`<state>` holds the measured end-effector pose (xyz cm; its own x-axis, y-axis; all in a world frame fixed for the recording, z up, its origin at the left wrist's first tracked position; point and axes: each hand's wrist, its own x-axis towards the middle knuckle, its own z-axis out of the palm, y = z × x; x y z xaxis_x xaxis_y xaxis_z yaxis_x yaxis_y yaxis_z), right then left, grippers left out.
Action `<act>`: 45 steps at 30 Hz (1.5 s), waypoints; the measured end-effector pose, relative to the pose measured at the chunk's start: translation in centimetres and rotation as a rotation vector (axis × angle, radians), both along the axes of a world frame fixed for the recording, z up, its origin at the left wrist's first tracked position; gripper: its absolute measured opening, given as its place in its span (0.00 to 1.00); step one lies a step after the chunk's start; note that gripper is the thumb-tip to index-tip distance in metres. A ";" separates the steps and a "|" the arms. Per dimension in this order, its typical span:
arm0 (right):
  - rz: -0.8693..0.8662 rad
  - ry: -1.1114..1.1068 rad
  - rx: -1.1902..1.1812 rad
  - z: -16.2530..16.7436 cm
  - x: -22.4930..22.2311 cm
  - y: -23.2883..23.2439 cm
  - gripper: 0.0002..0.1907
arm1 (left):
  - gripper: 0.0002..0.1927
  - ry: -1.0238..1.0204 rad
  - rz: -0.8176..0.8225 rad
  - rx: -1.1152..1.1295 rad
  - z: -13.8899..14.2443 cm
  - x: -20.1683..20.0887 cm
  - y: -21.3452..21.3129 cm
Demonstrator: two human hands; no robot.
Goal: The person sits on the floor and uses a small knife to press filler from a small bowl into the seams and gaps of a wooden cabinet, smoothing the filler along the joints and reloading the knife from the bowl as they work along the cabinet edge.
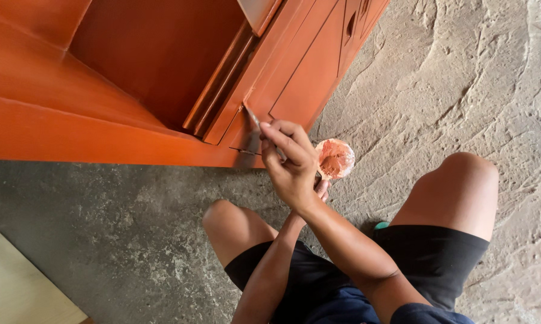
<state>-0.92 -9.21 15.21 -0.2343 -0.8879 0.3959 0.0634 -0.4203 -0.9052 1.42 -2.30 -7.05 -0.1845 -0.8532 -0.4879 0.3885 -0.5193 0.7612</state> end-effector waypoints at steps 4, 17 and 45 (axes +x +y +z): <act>0.011 0.022 -0.028 0.1 -0.3 0.5 0.18 | 0.08 0.027 0.000 0.008 0.6 0.0 0.1; 0.027 -0.183 0.036 -0.2 -1.2 -2.2 0.15 | 0.04 -0.249 -0.195 -0.404 0.9 1.5 -0.1; 0.260 -0.294 0.038 -2.5 -1.4 -3.2 0.13 | 0.21 -0.429 -0.308 -0.301 0.1 2.0 0.3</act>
<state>-2.36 -12.39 12.75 -0.0986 -0.9452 0.3113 0.4225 -0.3230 -0.8468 3.43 -1.99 -7.00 -0.2849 -0.9039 -0.3191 -0.1194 -0.2968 0.9474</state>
